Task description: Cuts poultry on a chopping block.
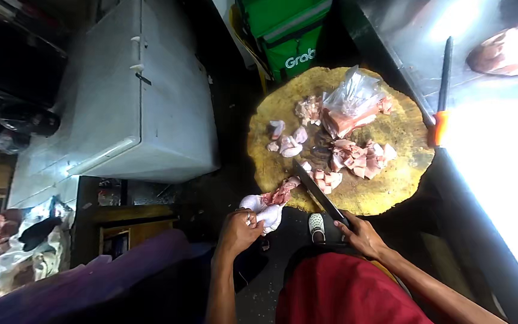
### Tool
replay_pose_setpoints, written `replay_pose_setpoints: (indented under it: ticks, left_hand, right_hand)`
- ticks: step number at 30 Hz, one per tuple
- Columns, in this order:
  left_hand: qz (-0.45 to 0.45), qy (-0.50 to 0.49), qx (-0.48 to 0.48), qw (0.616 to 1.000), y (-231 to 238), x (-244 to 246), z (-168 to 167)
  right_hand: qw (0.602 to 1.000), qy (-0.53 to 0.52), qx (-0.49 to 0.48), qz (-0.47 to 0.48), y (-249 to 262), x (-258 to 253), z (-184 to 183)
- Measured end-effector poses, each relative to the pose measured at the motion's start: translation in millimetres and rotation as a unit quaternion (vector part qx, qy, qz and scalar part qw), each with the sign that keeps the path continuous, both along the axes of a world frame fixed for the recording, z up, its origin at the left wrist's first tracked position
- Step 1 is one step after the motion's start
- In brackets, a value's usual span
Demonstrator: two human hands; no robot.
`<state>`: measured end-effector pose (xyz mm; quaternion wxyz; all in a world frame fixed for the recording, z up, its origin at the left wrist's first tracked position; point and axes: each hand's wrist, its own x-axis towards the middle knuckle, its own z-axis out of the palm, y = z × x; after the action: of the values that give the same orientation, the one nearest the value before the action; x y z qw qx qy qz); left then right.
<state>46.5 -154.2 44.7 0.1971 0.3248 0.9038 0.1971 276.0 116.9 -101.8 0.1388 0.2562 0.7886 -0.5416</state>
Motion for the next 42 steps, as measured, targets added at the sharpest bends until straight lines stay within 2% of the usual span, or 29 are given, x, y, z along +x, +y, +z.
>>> replay_pose_setpoints:
  ticks: [2, 5, 7, 9, 12, 13, 14, 16, 17, 19, 22, 25, 28, 30, 35, 37, 39, 42]
  left_hand:
    - [0.007, -0.028, -0.029, 0.999, -4, 1, -13]
    - [0.010, -0.026, -0.002, 1.000, -17, 2, -17]
    - [0.018, -0.027, 0.011, 0.999, -20, 1, -10]
    - [0.015, -0.029, 0.007, 0.999, -20, -3, -3]
    - [0.001, -0.027, -0.017, 0.999, -18, -11, 0]
    - [-0.006, -0.027, -0.029, 0.999, -18, -14, -1]
    - [-0.012, -0.027, -0.037, 0.999, -18, -17, -1]
    - [-0.016, -0.024, -0.030, 0.999, -19, -24, 0]
    - [-0.010, -0.022, -0.015, 1.000, -21, -26, 1]
    - [0.021, -0.026, 0.019, 0.999, -20, -34, 9]
    - [0.049, -0.003, 0.091, 0.995, -11, -54, 27]
    - [0.034, 0.052, 0.122, 0.991, 6, -68, 52]
    - [-0.001, 0.120, 0.044, 0.992, 36, -74, 61]
    - [-0.011, 0.105, -0.041, 0.994, 60, -74, 46]
    - [-0.086, -0.028, -0.143, 0.986, 84, -73, -65]
    - [-0.082, -0.023, -0.160, 0.983, 87, -58, -81]
    - [-0.039, 0.009, -0.146, 0.988, 90, -31, -78]
    - [0.024, 0.099, -0.013, 0.995, 84, 5, -92]
  right_hand:
    - [1.000, 0.011, 0.009, 0.014, 1, -10, 10]
    - [0.997, 0.065, 0.030, 0.031, 7, -29, 42]
    - [0.986, 0.156, 0.050, 0.029, 6, -39, 64]
    - [0.957, 0.280, 0.069, 0.017, 2, -51, 77]
    - [0.914, 0.396, 0.090, 0.022, -10, -63, 64]
    - [0.921, 0.374, 0.103, 0.034, -13, -61, 49]
    - [0.944, 0.304, 0.117, 0.057, -15, -58, 35]
    - [0.981, 0.053, 0.115, 0.146, -13, -58, 19]
    - [0.979, -0.033, 0.099, 0.175, -12, -62, 16]
    - [0.973, -0.088, 0.093, 0.190, -12, -64, 18]
    - [0.975, -0.093, 0.107, 0.173, -16, -48, 21]
    - [0.984, -0.086, 0.080, 0.135, -17, -19, 14]
    - [0.996, -0.042, 0.048, 0.070, -14, 22, 4]
    - [0.998, -0.010, 0.054, 0.022, -17, 53, 4]
    - [0.980, 0.046, 0.131, -0.146, -32, 110, 1]
    - [0.962, 0.039, 0.163, -0.217, -37, 121, -5]
    - [0.944, 0.017, 0.185, -0.273, -41, 130, -13]
    - [0.926, -0.025, 0.176, -0.334, -43, 135, -32]
